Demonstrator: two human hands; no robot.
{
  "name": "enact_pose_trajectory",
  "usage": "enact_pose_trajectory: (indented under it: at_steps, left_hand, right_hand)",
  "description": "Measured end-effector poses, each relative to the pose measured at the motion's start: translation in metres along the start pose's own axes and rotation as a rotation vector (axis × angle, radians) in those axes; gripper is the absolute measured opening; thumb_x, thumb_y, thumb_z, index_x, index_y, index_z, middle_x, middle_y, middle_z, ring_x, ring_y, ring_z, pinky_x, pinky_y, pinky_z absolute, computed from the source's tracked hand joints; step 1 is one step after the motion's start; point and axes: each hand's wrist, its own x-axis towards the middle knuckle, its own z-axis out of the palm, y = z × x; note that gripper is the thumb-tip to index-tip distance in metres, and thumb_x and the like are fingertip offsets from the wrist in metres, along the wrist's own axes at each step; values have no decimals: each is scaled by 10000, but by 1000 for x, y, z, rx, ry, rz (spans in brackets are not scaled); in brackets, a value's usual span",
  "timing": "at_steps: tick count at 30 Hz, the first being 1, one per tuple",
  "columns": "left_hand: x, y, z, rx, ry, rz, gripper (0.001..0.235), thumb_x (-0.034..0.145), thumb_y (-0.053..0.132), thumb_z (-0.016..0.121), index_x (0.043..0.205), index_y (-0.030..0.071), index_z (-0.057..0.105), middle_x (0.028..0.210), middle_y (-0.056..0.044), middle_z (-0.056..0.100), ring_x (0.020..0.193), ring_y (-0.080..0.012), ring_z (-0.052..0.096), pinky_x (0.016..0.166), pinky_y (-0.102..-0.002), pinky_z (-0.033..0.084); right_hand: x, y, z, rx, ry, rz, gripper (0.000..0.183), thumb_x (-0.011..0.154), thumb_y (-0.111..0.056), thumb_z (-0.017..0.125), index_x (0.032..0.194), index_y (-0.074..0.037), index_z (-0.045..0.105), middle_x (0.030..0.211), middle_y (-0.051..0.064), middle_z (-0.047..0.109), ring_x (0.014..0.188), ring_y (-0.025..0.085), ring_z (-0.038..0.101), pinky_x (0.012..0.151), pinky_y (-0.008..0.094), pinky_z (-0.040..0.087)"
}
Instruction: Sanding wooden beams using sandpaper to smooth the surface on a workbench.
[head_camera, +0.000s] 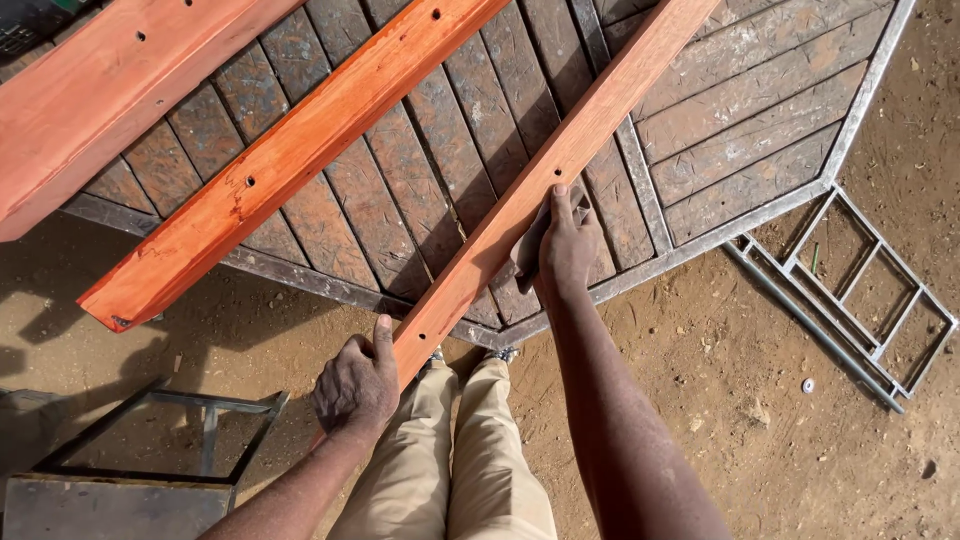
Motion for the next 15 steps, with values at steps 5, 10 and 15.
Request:
enact_pose_trajectory:
  at_steps: [5, 10, 15]
  left_hand:
    - [3, 3, 0, 5, -11, 15, 785, 995, 797, 245, 989, 184, 736, 989, -136, 804, 1132, -373, 720, 1020, -511, 510]
    - [4, 0, 4, 6, -9, 19, 794, 989, 808, 233, 998, 185, 727, 1012, -153, 796, 1149, -389, 708, 1027, -525, 497]
    - [4, -1, 3, 42, -26, -5, 791, 989, 814, 233, 1000, 196, 727, 1017, -141, 804, 1159, -377, 709, 1041, -514, 489]
  right_hand:
    - [5, 3, -9, -83, -41, 17, 313, 841, -524, 805, 951, -231, 790, 771, 34, 679, 804, 205, 628, 759, 372, 520]
    - [-1, 11, -13, -42, -69, -135, 291, 877, -473, 804, 849, -190, 742, 693, 7, 644, 720, 160, 575, 681, 304, 472]
    - [-58, 16, -18, -109, -146, -88, 314, 882, -427, 829, 842, -125, 755, 654, 67, 652, 671, 164, 562, 651, 326, 507]
